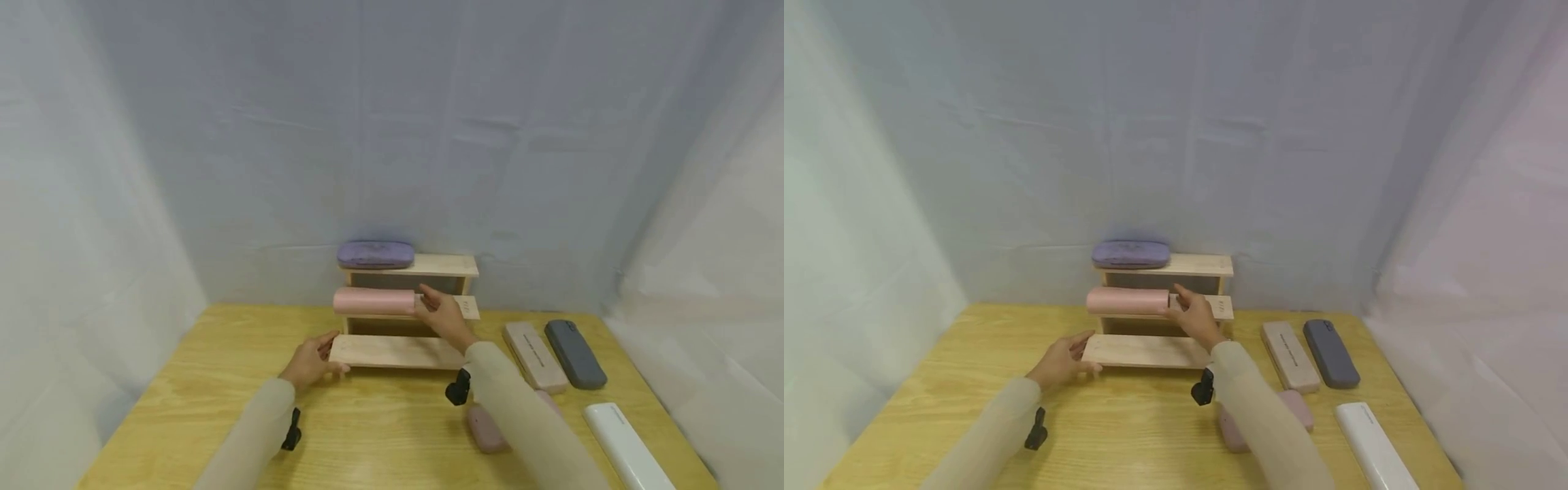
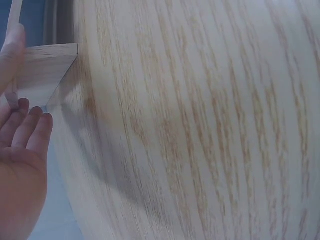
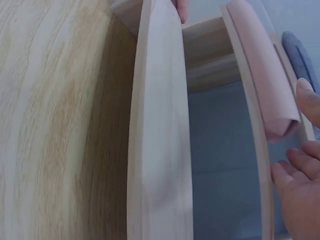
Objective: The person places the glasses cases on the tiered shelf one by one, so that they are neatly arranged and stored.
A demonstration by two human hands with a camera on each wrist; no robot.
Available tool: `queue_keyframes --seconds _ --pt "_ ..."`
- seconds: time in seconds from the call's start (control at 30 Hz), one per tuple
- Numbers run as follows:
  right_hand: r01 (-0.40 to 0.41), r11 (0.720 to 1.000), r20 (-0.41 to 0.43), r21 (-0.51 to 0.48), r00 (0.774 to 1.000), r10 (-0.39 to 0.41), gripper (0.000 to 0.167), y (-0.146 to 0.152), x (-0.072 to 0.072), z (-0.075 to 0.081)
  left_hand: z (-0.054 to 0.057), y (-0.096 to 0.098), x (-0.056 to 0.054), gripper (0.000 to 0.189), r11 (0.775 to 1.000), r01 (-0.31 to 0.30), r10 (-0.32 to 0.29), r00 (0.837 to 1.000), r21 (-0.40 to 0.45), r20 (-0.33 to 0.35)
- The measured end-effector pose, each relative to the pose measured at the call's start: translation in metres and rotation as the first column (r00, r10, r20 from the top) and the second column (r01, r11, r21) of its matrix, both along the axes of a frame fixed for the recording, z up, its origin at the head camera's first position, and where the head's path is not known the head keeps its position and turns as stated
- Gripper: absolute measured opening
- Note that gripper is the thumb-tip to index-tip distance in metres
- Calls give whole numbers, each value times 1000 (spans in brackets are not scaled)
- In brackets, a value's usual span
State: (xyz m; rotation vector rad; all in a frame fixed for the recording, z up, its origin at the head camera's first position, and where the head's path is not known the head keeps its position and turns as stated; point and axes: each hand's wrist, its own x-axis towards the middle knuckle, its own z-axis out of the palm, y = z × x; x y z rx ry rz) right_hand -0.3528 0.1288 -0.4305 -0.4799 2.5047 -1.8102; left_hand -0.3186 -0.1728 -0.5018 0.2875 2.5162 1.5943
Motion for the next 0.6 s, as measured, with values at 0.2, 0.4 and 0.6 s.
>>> queue_keyframes --seconds 0.2,0.4,0.6 --pt "-13 1000 1 3 1000 13 69 18 11 7 1 0 0 88 1000 8 -8 1000 2 -9" --pt "-21 1000 -6 7 1000 21 69 42 22 1 0 -1 1 89 1000 20 -20 1000 13 -7" --pt "3 999 36 41 999 -4 72 69 42 -3 1 -1 2 89 1000 21 -21 1000 7 -7"
